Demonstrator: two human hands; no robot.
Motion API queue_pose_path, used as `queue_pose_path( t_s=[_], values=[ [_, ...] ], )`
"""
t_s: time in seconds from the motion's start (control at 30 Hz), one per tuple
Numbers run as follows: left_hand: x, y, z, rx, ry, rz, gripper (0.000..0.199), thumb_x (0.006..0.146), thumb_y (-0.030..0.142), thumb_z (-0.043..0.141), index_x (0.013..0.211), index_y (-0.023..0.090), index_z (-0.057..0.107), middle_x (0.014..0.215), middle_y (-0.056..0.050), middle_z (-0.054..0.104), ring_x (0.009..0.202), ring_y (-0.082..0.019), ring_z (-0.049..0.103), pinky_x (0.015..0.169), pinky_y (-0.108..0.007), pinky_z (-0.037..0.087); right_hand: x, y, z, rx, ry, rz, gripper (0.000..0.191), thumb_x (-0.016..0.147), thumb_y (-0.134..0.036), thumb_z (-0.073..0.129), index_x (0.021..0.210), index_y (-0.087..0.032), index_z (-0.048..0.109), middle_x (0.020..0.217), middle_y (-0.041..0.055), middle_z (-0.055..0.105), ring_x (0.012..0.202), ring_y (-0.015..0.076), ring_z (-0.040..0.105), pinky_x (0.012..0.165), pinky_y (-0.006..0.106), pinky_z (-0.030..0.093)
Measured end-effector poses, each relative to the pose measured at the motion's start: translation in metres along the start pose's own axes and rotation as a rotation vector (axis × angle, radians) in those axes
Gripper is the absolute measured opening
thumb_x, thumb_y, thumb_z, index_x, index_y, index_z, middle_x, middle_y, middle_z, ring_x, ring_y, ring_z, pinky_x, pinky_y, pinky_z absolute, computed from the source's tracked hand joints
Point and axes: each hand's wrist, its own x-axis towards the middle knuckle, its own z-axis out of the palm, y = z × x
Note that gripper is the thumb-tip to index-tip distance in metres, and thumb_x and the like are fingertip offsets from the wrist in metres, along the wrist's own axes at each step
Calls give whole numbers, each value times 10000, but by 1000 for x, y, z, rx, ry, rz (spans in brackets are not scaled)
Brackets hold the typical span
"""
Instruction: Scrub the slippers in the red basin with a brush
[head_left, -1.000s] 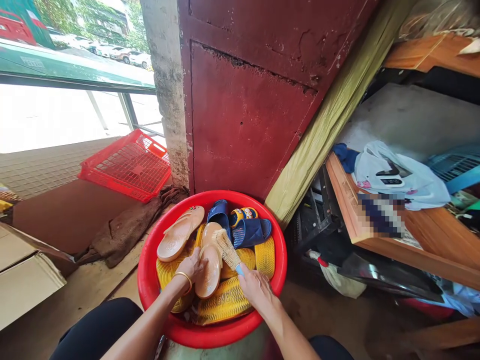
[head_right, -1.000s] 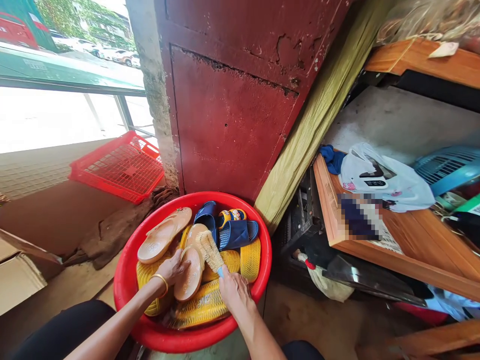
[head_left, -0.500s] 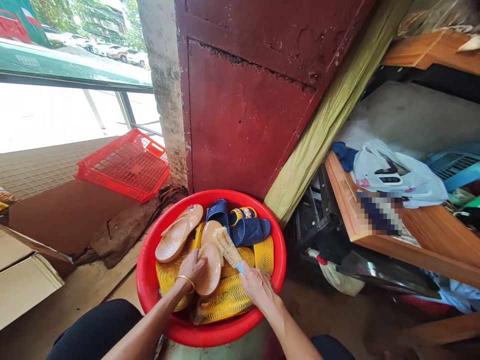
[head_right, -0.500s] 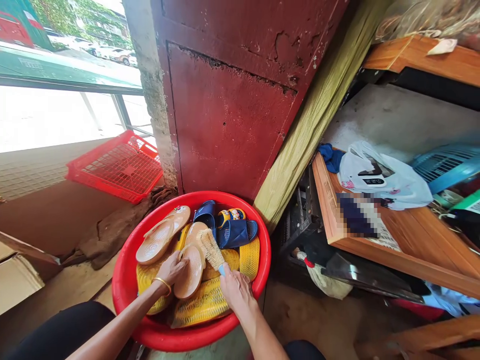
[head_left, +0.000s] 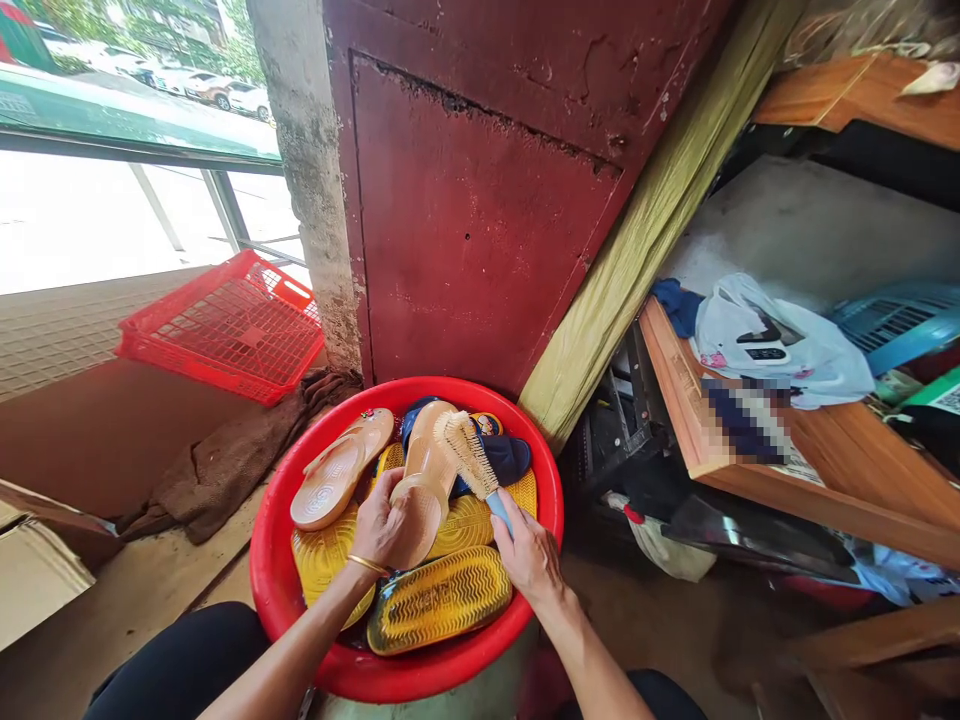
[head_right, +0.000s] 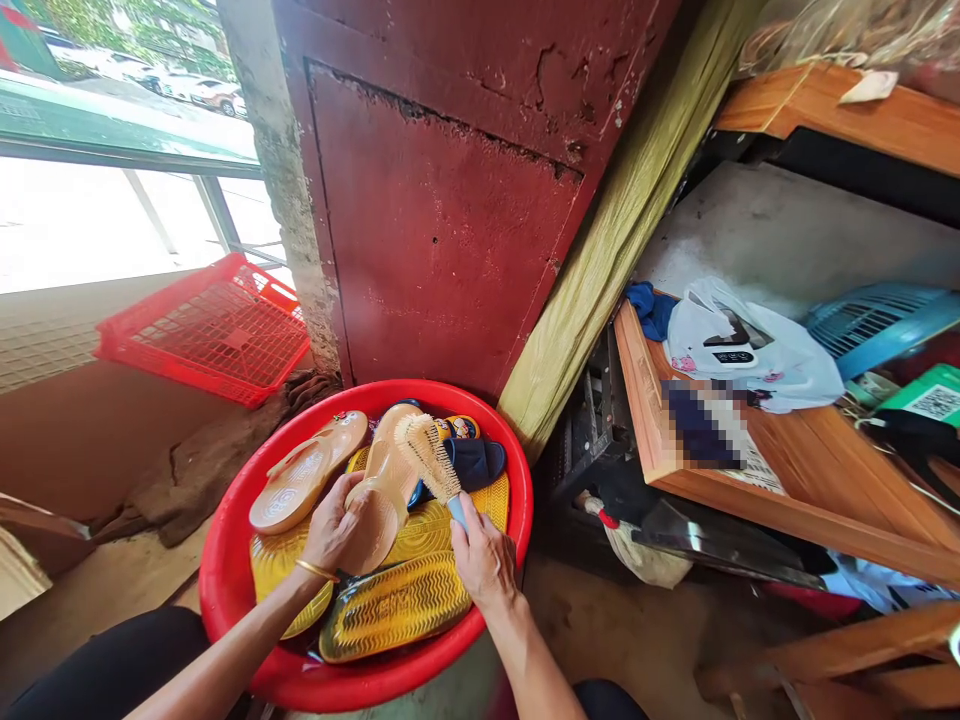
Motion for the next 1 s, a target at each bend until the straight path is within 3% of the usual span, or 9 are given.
queue_pose_path(
  t_s=[0.33,0.57,0.77,0.9,1.0],
  values=[
    [0,-2,0,-50,92,69,417,778,389,534,1132,181,601,1069,-88,731,981,-266,682,907,-404,524,1,1,4,69,113,-95,491,997,-278,425,1470,-164,491,1041,121,755,842,212,737,773,278,589],
    [1,-4,1,-65,107,93,440,802,421,544,1175,192,582,1084,-85,722,970,-259,684,889,-403,534,-1,3,6,109,120,-116,485,1001,-283,411,1457,-144,499,1075,133,751,881,227,739,812,309,594],
    [4,-1,-7,6,253,198,481,754,458,658,1160,207,599,1188,-108,687,1097,-293,636,1000,-446,470,-2,3,4,138,150,-141,478,1003,-287,413,1445,-134,512,1104,141,745,910,232,740,811,304,600],
    [12,-6,-6,-334,249,-43,560,669,492,730,1129,196,608,1073,-85,695,1012,-275,649,948,-433,499,-1,1,2,170,160,-167,474,1005,-288,414,1440,-126,511,1137,147,736,974,240,730,855,323,596],
    [20,-11,-1,-530,295,-213,517,691,555,686,1046,188,607,918,-48,682,925,-242,657,887,-414,530,-1,-5,0,222,167,-163,467,1009,-288,405,1430,-120,518,1181,157,720,1033,246,715,913,343,580]
  ],
)
